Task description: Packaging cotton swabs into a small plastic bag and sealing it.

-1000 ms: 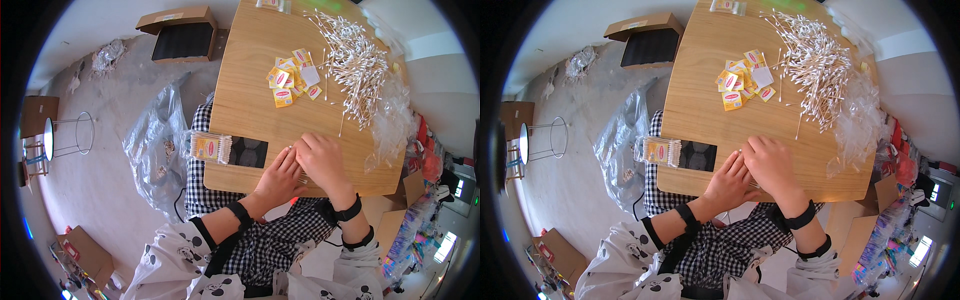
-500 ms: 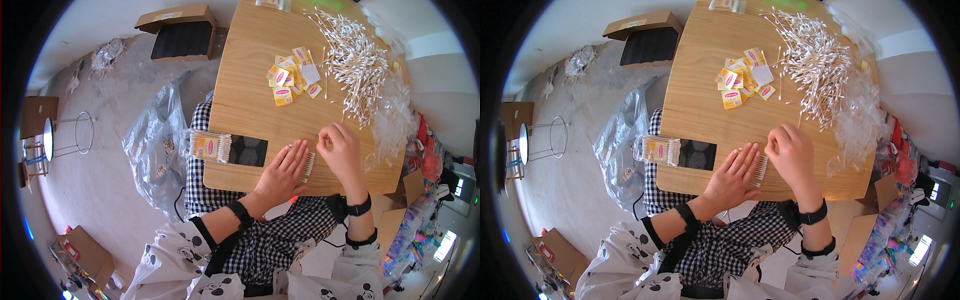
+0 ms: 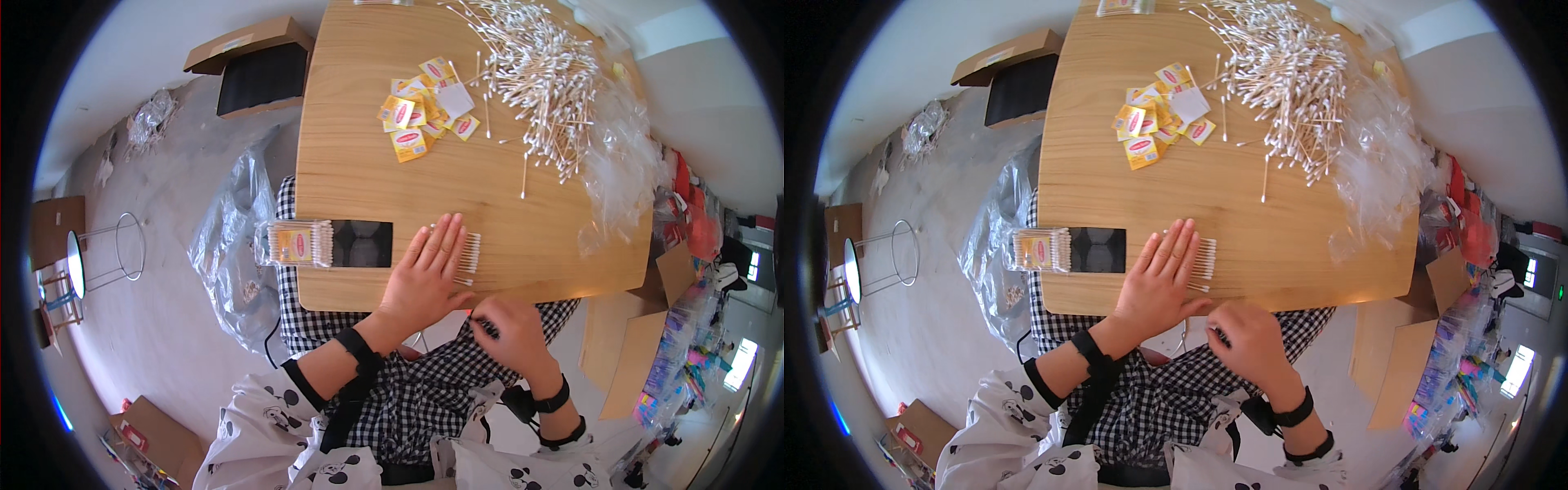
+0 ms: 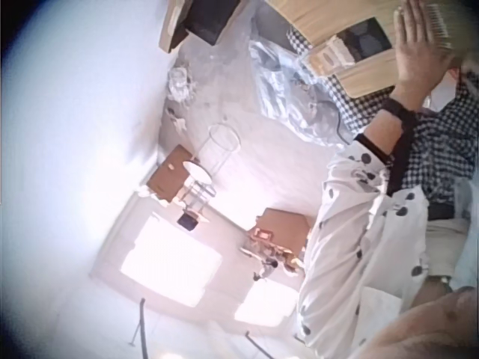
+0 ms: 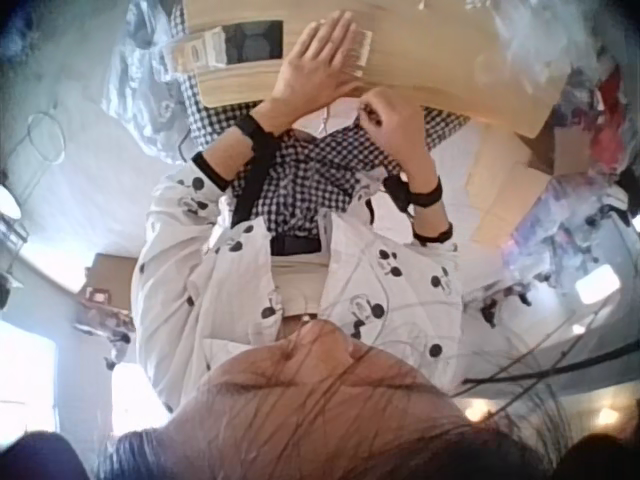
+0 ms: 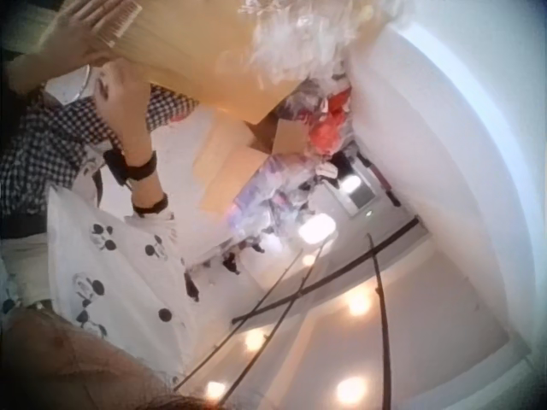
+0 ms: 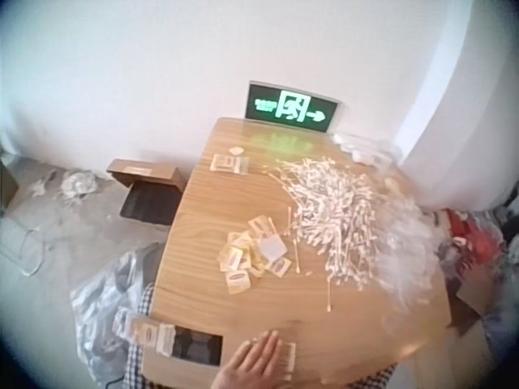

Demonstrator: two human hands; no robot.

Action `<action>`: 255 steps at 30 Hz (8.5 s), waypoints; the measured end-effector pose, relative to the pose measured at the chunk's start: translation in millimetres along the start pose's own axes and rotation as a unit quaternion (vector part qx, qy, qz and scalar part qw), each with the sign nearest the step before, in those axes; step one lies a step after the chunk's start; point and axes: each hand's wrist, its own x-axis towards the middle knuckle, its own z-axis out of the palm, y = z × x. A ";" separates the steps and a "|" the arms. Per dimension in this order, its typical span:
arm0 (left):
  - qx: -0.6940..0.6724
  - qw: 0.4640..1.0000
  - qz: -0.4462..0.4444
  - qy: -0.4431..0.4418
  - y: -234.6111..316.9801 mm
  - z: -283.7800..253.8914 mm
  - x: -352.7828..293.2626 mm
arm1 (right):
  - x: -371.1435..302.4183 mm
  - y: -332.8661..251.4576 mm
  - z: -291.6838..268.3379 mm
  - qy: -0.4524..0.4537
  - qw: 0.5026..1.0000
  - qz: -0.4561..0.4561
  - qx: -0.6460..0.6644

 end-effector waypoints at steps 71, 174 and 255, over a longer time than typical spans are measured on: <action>0.033 0.999 0.004 -0.020 2.4 -2.0 2.9 | 50.6 38.7 41.0 0.310 0.947 -0.001 0.091; -0.148 0.979 -0.081 0.110 17.2 24.7 -11.9 | 73.4 21.0 36.3 0.313 0.947 0.065 0.025; -0.538 0.648 -0.237 0.484 -53.3 -59.9 -52.7 | 153.0 -42.4 93.0 0.208 0.970 -0.004 -0.126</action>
